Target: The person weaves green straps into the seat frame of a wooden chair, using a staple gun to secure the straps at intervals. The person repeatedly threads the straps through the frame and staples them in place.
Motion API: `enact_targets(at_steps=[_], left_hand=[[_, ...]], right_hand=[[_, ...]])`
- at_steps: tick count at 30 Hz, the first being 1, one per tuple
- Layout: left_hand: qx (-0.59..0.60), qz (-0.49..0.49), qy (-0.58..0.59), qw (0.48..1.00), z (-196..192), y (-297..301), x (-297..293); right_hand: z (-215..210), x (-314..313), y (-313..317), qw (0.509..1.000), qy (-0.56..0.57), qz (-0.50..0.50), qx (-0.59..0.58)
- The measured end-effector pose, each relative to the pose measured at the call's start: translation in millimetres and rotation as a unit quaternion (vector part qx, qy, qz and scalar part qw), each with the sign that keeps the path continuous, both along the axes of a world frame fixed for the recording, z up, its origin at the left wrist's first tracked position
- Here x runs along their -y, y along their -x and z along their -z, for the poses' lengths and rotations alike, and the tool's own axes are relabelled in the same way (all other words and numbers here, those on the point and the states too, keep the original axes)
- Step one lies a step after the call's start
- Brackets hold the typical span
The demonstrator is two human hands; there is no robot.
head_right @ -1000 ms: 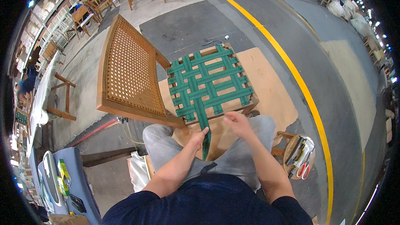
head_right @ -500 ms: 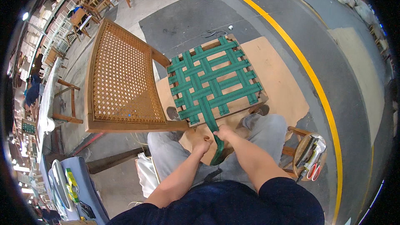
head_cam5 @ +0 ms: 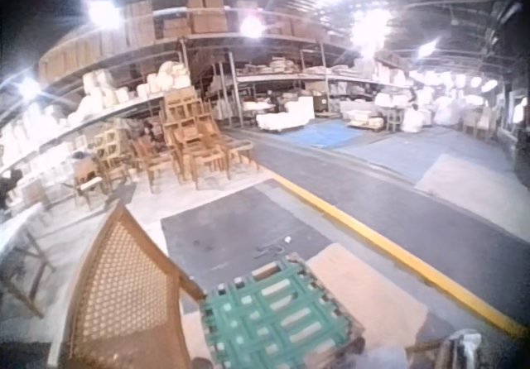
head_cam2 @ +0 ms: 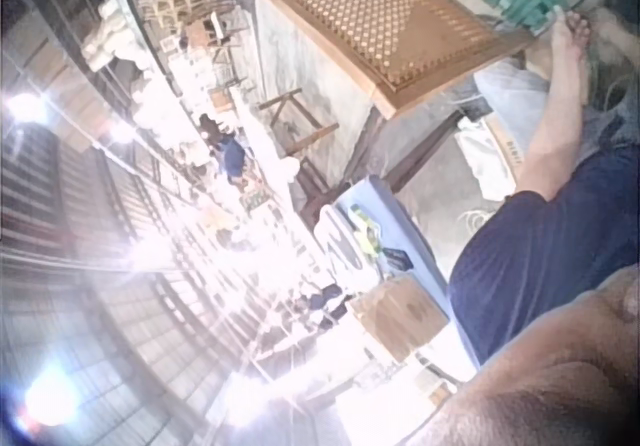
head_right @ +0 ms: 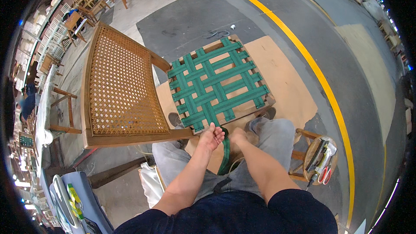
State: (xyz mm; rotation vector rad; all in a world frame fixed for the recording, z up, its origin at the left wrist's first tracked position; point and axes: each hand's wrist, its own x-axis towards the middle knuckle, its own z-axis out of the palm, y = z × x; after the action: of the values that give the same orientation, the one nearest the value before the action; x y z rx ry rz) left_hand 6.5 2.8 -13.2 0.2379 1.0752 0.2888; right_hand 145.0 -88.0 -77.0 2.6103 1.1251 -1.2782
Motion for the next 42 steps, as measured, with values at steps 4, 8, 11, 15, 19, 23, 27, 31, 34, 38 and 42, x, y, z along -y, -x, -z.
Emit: enact_targets(at_steps=[4, 8, 11, 15, 19, 23, 27, 31, 34, 38, 42], left_hand=[[-0.003, 0.005, -0.006, 1.0, 3.4, 0.6, -0.5], [-0.045, 0.011, 0.009, 0.999, 2.5, 1.7, -1.3], [-0.039, 0.021, 0.007, 0.999, 1.2, 2.8, -2.6], [-0.059, 0.023, -0.007, 0.998, 1.8, 2.6, -3.0], [-0.031, 0.032, -0.006, 0.999, 2.5, 5.6, -2.8], [-0.004, 0.06, 0.005, 0.998, 2.3, 22.1, -1.5], [-0.021, 0.045, 0.065, 0.997, 18.2, 38.3, 0.2], [-0.06, -0.052, 0.174, 0.982, 58.8, 36.8, -7.8], [-0.046, -0.109, 0.243, 0.963, 84.0, 36.0, -9.8], [0.07, -0.205, 0.345, 0.913, 90.5, 20.8, -19.1], [-0.134, -0.242, 0.284, 0.918, 80.5, -25.6, -32.8]], right_hand=[[-26.6, -1.6, 13.5, 0.681, 0.036, 0.511, -0.523], [-16.3, -20.7, 31.7, 0.448, -0.056, 0.616, -0.646], [3.9, -28.4, 32.2, 0.37, -0.087, 0.562, -0.735], [33.7, -30.2, 34.1, 0.361, -0.103, 0.542, -0.752], [54.4, -59.2, 35.3, 0.389, -0.14, 0.591, -0.693], [66.1, -93.4, 27.3, 0.409, -0.162, 0.627, -0.643], [81.3, -115.6, 15.9, 0.418, -0.164, 0.652, -0.611], [102.9, -127.3, 6.8, 0.423, -0.155, 0.671, -0.589], [119.5, -129.6, 1.5, 0.426, -0.146, 0.681, -0.577], [141.1, -132.6, -1.8, 0.428, -0.131, 0.696, -0.561], [160.0, -134.8, -0.3, 0.432, -0.115, 0.706, -0.55]])
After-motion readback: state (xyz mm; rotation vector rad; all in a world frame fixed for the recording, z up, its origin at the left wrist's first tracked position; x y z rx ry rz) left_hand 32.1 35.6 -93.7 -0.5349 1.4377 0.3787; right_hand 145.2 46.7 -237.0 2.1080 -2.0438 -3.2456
